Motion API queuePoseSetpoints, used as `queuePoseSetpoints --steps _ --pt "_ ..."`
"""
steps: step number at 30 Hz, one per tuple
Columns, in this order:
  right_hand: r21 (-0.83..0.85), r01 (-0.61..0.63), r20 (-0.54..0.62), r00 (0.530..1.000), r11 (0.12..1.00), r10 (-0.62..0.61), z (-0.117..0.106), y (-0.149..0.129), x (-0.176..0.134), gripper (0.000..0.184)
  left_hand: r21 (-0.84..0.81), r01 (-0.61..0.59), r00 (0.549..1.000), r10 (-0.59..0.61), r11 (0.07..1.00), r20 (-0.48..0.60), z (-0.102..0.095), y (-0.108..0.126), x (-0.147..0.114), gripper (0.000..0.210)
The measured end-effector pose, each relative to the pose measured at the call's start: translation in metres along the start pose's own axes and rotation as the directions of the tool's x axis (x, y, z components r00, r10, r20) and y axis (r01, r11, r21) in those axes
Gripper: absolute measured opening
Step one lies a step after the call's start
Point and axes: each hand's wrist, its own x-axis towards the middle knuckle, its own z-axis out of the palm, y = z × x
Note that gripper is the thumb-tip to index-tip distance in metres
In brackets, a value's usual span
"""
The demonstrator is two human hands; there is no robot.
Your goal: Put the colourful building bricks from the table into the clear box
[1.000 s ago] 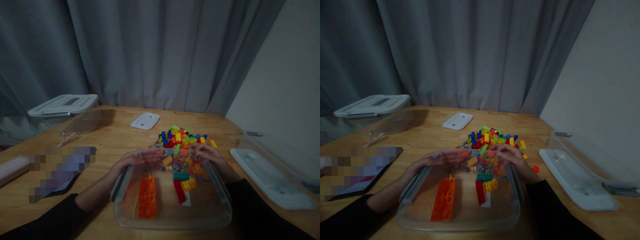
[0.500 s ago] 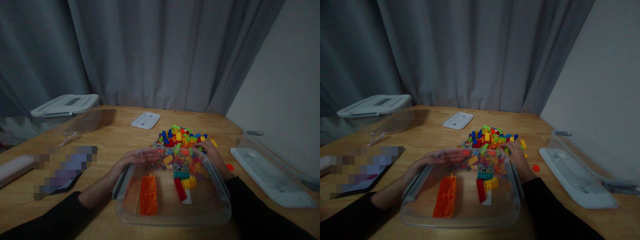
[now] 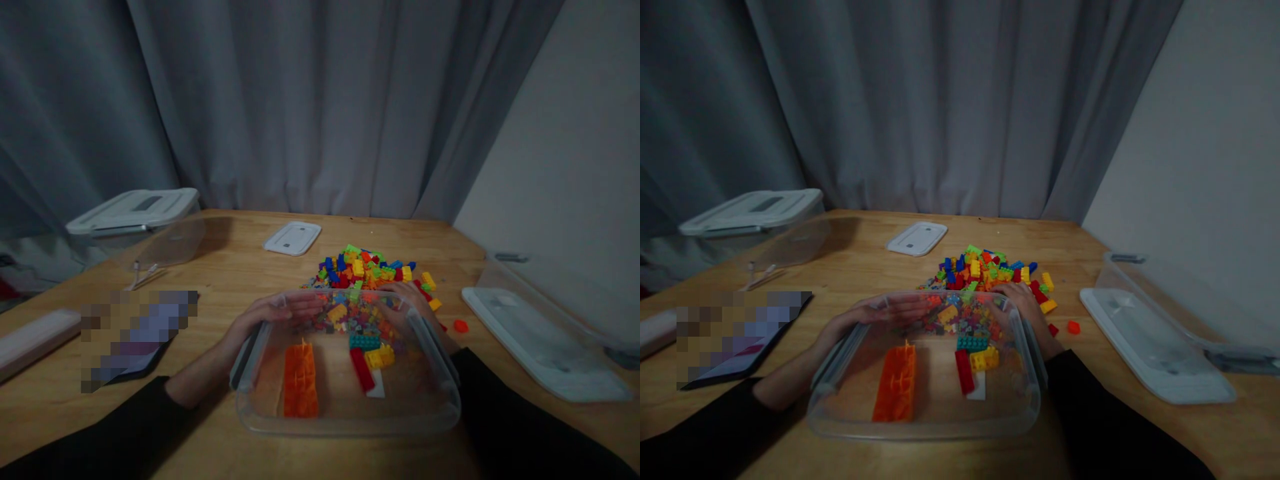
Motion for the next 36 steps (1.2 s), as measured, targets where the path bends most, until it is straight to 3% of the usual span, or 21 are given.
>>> queuePoseSetpoints --steps 18,27,36 --pt "-0.028 -0.154 -0.012 0.988 0.988 0.154 0.004 -0.007 0.000 0.026 -0.006 0.003 1.000 -0.003 1.000 -0.015 -0.001 -0.001 0.001 0.052" --pt "-0.051 -0.131 -0.003 0.991 0.990 0.131 0.004 0.003 -0.001 0.025 -0.015 0.013 1.000 -0.013 1.000 -0.026 0.002 0.001 0.000 0.052" --pt "-0.075 -0.129 -0.005 0.992 0.989 0.128 -0.005 -0.011 -0.002 0.017 0.002 -0.003 1.000 0.003 1.000 -0.024 0.002 0.002 0.001 0.050"
